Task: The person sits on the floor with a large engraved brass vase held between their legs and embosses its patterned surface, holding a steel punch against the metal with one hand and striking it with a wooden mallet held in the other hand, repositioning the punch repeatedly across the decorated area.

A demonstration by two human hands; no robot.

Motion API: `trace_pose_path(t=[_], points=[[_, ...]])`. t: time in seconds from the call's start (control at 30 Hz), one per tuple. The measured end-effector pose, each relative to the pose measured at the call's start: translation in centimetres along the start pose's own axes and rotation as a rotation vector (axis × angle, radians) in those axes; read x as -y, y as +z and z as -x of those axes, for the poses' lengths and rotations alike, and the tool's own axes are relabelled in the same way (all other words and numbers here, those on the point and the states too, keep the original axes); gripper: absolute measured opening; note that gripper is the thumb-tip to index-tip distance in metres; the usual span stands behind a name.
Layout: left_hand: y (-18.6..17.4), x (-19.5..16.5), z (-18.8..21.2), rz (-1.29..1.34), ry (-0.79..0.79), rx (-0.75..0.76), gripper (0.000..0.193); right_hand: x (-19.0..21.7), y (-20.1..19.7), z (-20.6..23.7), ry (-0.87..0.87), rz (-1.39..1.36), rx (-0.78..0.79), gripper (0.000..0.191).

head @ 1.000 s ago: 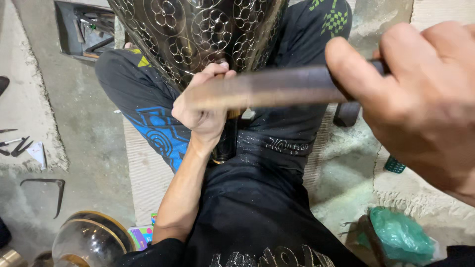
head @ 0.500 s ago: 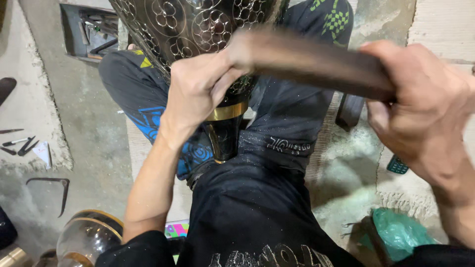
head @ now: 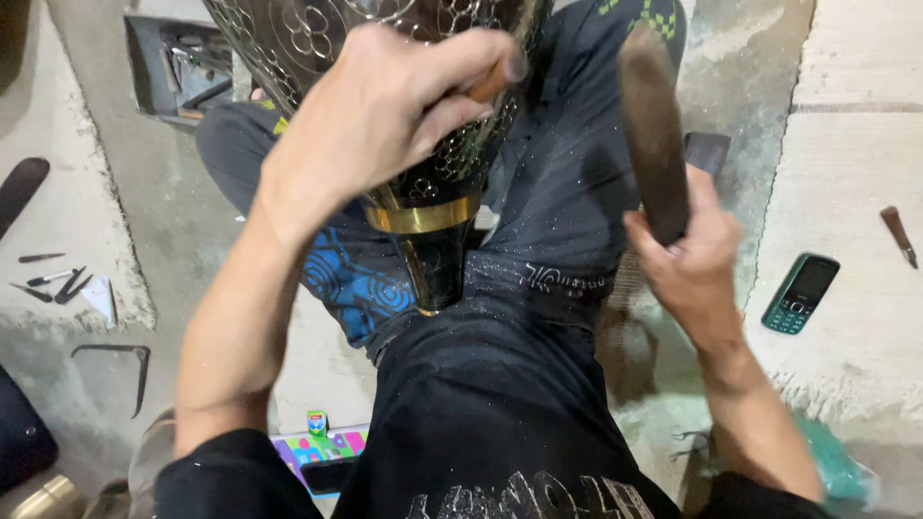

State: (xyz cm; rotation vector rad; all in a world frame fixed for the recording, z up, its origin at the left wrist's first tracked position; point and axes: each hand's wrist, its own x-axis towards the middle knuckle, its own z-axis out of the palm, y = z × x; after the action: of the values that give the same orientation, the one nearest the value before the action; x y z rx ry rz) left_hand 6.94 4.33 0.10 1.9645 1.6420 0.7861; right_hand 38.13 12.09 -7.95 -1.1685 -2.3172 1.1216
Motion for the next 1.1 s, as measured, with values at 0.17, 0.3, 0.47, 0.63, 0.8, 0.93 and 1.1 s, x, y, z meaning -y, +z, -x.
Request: trace_pose_path(t=[0.17, 0.3, 0.47, 0.63, 0.8, 0.93, 1.1], points=[[-1.1, 0.6, -3.4, -0.071, 0.098, 0.250, 0.036, 0.1, 3.7, -0.9, -0.114, 0.128, -0.047, 0.061], [-1.0, 1.0, -4.2, -0.066, 0.121, 0.312, 0.039, 0.3, 4.3, -0.3, -0.090, 0.126, -0.046, 0.066], [-0.5, 1.2, -4.3, -0.024, 0.165, 0.300, 0.034, -0.5, 3.8, 1.2, 0.055, -0.396, -0.167, 0.053], [-0.1, 1.1, -4.5, -0.096, 0.144, 0.363, 0.028, -1.2, 3.9, 1.6, -0.114, -0.118, -0.261, 0.055], [0.0, 0.8, -3.6, -0.105, 0.123, 0.277, 0.026, -1.4, 3.6, 1.4, -0.178, 0.010, -0.225, 0.052], [0.0, 0.8, -2.5, -0.049, 0.169, 0.175, 0.032, -1.2, 2.3, 0.7, -0.236, 0.031, -0.211, 0.052], [0.0, 0.6, -0.7, -0.109, 0.100, 0.086, 0.030, -0.3, -0.1, -0.9, -0.275, 0.136, -0.191, 0.047]])
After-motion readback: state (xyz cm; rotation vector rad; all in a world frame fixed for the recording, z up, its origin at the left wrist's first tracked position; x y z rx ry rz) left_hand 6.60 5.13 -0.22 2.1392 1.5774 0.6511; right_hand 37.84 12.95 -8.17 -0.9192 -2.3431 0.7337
